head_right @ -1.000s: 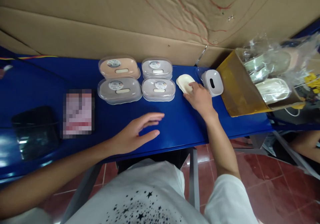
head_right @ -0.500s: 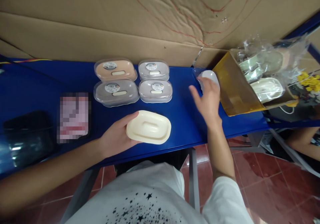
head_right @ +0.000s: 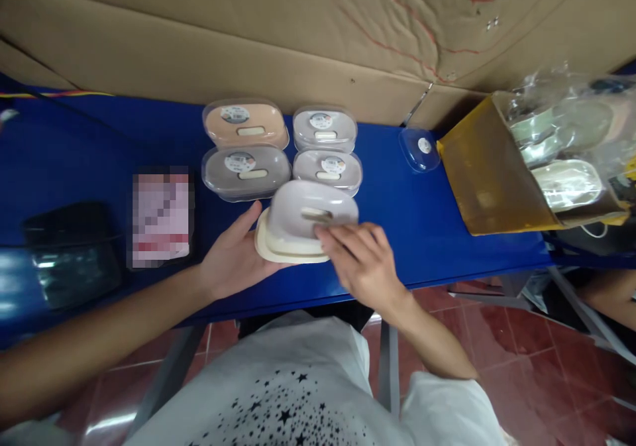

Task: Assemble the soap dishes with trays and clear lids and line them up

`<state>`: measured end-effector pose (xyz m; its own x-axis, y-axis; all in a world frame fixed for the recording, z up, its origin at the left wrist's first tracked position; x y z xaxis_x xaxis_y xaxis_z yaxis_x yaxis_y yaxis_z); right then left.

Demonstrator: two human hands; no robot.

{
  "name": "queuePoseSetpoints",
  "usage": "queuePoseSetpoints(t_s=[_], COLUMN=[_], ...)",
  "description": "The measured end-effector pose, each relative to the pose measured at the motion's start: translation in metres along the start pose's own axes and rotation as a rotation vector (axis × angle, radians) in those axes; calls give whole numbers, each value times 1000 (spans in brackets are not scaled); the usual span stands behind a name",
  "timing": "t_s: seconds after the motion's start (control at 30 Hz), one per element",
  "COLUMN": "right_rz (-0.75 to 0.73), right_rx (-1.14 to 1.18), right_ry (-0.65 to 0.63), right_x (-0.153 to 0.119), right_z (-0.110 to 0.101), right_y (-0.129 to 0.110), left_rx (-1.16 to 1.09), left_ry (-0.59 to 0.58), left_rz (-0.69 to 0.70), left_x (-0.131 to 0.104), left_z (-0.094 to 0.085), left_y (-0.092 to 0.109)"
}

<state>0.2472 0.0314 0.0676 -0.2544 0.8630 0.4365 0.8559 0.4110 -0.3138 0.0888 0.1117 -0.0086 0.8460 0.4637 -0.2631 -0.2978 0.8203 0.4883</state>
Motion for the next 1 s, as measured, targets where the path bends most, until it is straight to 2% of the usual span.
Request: queuePoseSetpoints(t_s=[0.07,0.13,0.37,0.47,0.53,0.57,0.63,0.7,0.77,0.83,0.9,1.0], right_rz=[4,31,-4,-3,-35,-32,46,294,415,501,556,582], right_rx=[53,57,34,50,74,74,37,-71,-134,-177,-209,-210], right_ry=[-52,-61,-151,-175,-167,-139,-33,116,159,144,148,161], right_x=[-3,-7,-18,-19,-14,-9,5,16,22,21,15,4], right_z=[17,25,36,42,40,34,15,-11,-25,-29,-28,-27], right_y=[-18,-21,-22,-27,-20,-8,35,103,162,208,234,248], left_rx=[24,48,69,42,23,16,3,-11,-16,-11,-7,-12], left_ry=[22,64,135,174,188,191,195,209,216,206,189,175], left_rz=[8,29,142,159,154,150,143,146,151,154,147,124], left_x=[-1,-2,-7,-8,-7,-7,-8,-9,-9,-9,-9,-7], left_z=[0,-1,-2,-7,-9,-9,-8,-8,-8,-9,-9,-11], left_y=[-2,0,13,14,14,14,14,16,17,19,20,20])
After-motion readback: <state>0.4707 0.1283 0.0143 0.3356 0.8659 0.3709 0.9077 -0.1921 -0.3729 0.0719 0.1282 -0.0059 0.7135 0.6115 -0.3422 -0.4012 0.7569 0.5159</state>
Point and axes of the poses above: each hand's wrist, its own x-axis towards the middle knuckle, its own z-axis out of the palm, y = z × x, the point moved 7 cm from there along x, towards the middle knuckle, and after that the axes turned 4 degrees about x, right-handed, at the moved point
